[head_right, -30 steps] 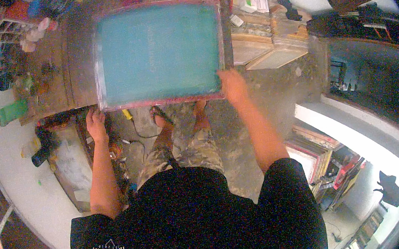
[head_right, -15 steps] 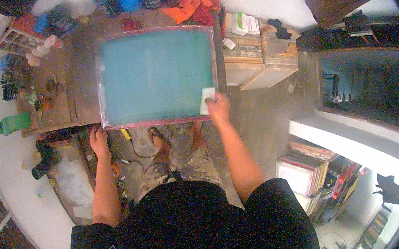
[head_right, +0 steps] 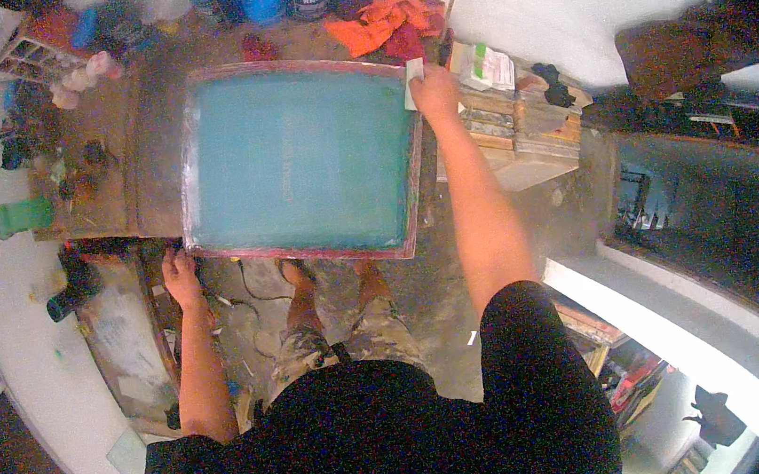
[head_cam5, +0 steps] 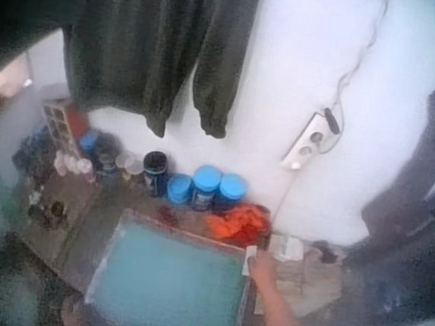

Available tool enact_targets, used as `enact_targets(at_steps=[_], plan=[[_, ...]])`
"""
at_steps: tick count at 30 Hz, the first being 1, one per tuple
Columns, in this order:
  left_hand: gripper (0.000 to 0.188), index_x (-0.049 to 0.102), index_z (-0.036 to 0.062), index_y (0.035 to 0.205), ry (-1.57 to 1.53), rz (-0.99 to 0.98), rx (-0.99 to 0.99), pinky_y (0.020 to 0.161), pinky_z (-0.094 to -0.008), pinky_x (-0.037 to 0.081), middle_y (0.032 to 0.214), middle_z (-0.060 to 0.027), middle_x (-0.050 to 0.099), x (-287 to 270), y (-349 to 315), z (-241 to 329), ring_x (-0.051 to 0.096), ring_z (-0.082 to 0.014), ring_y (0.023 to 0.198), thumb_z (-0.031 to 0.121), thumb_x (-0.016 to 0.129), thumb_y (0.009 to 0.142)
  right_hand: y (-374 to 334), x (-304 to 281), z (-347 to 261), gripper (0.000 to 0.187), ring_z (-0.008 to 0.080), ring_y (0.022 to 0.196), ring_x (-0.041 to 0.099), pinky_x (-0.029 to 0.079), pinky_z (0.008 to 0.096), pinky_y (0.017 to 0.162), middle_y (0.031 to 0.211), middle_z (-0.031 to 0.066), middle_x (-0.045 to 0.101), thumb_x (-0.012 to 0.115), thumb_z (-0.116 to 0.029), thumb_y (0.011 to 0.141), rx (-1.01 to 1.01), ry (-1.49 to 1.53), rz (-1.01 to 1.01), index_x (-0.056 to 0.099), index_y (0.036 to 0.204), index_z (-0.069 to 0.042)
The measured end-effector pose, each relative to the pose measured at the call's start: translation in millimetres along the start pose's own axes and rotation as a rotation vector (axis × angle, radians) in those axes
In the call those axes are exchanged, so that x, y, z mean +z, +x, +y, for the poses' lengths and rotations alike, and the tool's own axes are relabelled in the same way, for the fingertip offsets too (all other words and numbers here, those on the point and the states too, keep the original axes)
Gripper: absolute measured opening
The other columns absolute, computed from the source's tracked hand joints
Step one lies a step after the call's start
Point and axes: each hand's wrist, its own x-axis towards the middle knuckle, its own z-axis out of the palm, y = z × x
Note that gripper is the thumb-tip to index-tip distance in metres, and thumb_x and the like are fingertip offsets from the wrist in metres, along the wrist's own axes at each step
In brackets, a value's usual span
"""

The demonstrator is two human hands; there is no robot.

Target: The person applies liquid to a screen printing frame using a small pad and wipes the surface and edges of the frame with a cloth.

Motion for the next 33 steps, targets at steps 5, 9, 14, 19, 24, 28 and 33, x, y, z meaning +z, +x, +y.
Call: enact_targets(at_steps=[5, 9, 14, 19, 24, 28, 33], plan=[[0.048, 0.046, -0.0075, 0.136, 0.125, -0.004, -0.036, 0.077, -0.0262, 0.05, 0.106, -0.0107, 0.064, 10, -11, 24, 0.061, -0.0139, 0.086, 0.016, 0.055, 0.095, 18, 7, -3, 0.018, 0.0428, 0.085, 0.065, 0.051, 0.0509, 0.077, 0.087, 0.0241, 0.067, 0.065, -0.014, 0.073, -0.109, -0.055, -0.058, 0.066, 0.082, 0.002], [0.049, 0.046, -0.0072, 0.136, 0.014, 0.027, -0.003, 0.077, -0.0243, 0.05, 0.106, -0.0098, 0.064, 7, -5, 11, 0.06, -0.0127, 0.086, 0.017, 0.056, 0.095, 28, 23, -7, 0.016, 0.0429, 0.087, 0.065, 0.052, 0.0508, 0.079, 0.089, 0.0254, 0.067, 0.061, -0.01, 0.074, -0.154, -0.182, -0.075, 0.066, 0.083, 0.003], [0.048, 0.045, -0.0076, 0.136, 0.013, -0.002, -0.052, 0.088, -0.0296, 0.051, 0.11, -0.0132, 0.064, 1, -3, 6, 0.063, -0.0175, 0.096, 0.016, 0.055, 0.095, 32, 16, -19, 0.015, 0.0429, 0.086, 0.065, 0.052, 0.051, 0.08, 0.089, 0.0252, 0.067, 0.06, -0.009, 0.075, -0.154, -0.259, -0.155, 0.065, 0.084, 0.002], [0.046, 0.047, -0.0069, 0.134, -0.088, -0.008, -0.088, 0.089, -0.0309, 0.051, 0.109, -0.0128, 0.065, 6, -3, 17, 0.064, -0.0184, 0.098, 0.016, 0.055, 0.095, 35, 21, -11, 0.016, 0.0436, 0.086, 0.065, 0.052, 0.0515, 0.079, 0.089, 0.025, 0.067, 0.059, -0.009, 0.077, -0.128, -0.295, -0.153, 0.065, 0.086, 0.003], [0.046, 0.047, -0.0076, 0.134, -0.077, -0.056, -0.093, 0.089, -0.0312, 0.052, 0.11, -0.0139, 0.066, -6, 3, 7, 0.065, -0.019, 0.1, 0.016, 0.054, 0.095, 31, 29, -35, 0.016, 0.0436, 0.086, 0.065, 0.052, 0.0514, 0.079, 0.088, 0.0261, 0.067, 0.057, -0.008, 0.077, -0.131, -0.314, -0.15, 0.065, 0.086, 0.003], [0.045, 0.047, -0.008, 0.134, 0.042, -0.092, -0.065, 0.09, -0.0311, 0.051, 0.111, -0.0156, 0.066, -8, 3, 13, 0.065, -0.0195, 0.101, 0.017, 0.053, 0.097, 32, 42, -37, 0.017, 0.0435, 0.086, 0.066, 0.052, 0.0511, 0.08, 0.088, 0.028, 0.067, 0.058, -0.008, 0.076, -0.166, -0.325, -0.106, 0.065, 0.085, 0.004], [0.044, 0.044, -0.0081, 0.136, -0.069, -0.081, -0.078, 0.091, -0.0307, 0.051, 0.112, -0.0163, 0.066, -10, 1, 13, 0.064, -0.02, 0.104, 0.014, 0.049, 0.098, 30, 47, -67, 0.018, 0.0443, 0.089, 0.066, 0.052, 0.0514, 0.081, 0.091, 0.0279, 0.067, 0.059, -0.009, 0.076, -0.126, -0.316, -0.155, 0.066, 0.085, 0.004]])
